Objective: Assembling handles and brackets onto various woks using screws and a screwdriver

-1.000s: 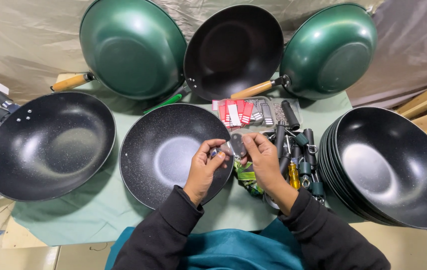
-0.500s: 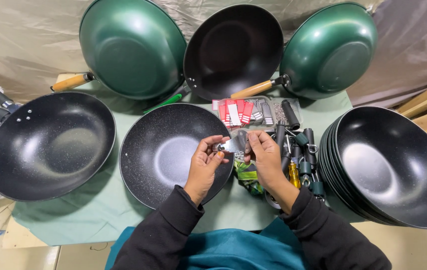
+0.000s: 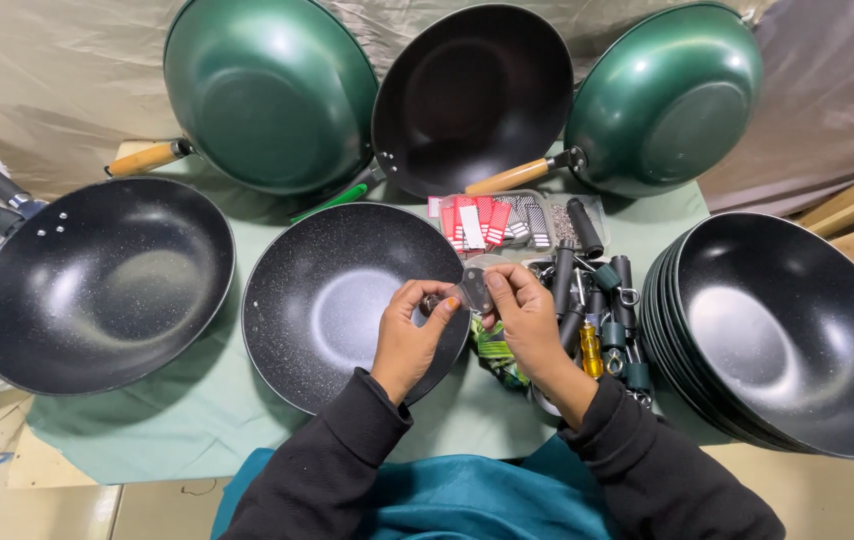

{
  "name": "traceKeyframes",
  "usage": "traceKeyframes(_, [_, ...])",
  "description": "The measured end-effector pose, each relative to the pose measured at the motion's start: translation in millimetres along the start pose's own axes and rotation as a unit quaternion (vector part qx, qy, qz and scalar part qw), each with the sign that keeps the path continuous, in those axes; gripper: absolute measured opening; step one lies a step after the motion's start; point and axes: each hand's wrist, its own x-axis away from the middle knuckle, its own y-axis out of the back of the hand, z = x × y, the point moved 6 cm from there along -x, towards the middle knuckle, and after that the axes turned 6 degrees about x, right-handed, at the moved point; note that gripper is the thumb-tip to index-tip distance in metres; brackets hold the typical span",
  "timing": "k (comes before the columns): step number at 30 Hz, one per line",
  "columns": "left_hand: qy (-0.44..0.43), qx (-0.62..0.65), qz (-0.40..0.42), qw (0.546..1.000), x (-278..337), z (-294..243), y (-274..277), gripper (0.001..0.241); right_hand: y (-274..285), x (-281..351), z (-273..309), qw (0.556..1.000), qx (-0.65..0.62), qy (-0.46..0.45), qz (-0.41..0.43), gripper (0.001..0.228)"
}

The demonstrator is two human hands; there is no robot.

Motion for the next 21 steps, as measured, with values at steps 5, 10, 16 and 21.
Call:
traceKeyframes(5, [-0.004,0.006,-0.013,1.000,-1.1,-1.3,0.3,0.011,-4.2,2.5,3.7,0.999,0.011,0.018,0.024,0.016])
traceKeyframes(10, [0.003,0.020,-0.023,1.000,-3.3,1.7,3.3,0.009,-15.6,8.5,23.9,0.998,0.025,0.031,0.057,0.025])
traceKeyframes(16, [0.002,0.055,-0.017,0.998,-3.5,3.2,2.0,0.007,-16.6,8.5,22.6,0.996,0.020,0.040,0.078,0.038])
traceKeyframes(21, [0.001,0.062,-0.007,0.998,-3.2,5.7,-0.9,0.005,-14.6,6.5,24.8,0.998,-0.005,0.032,0.063,0.027])
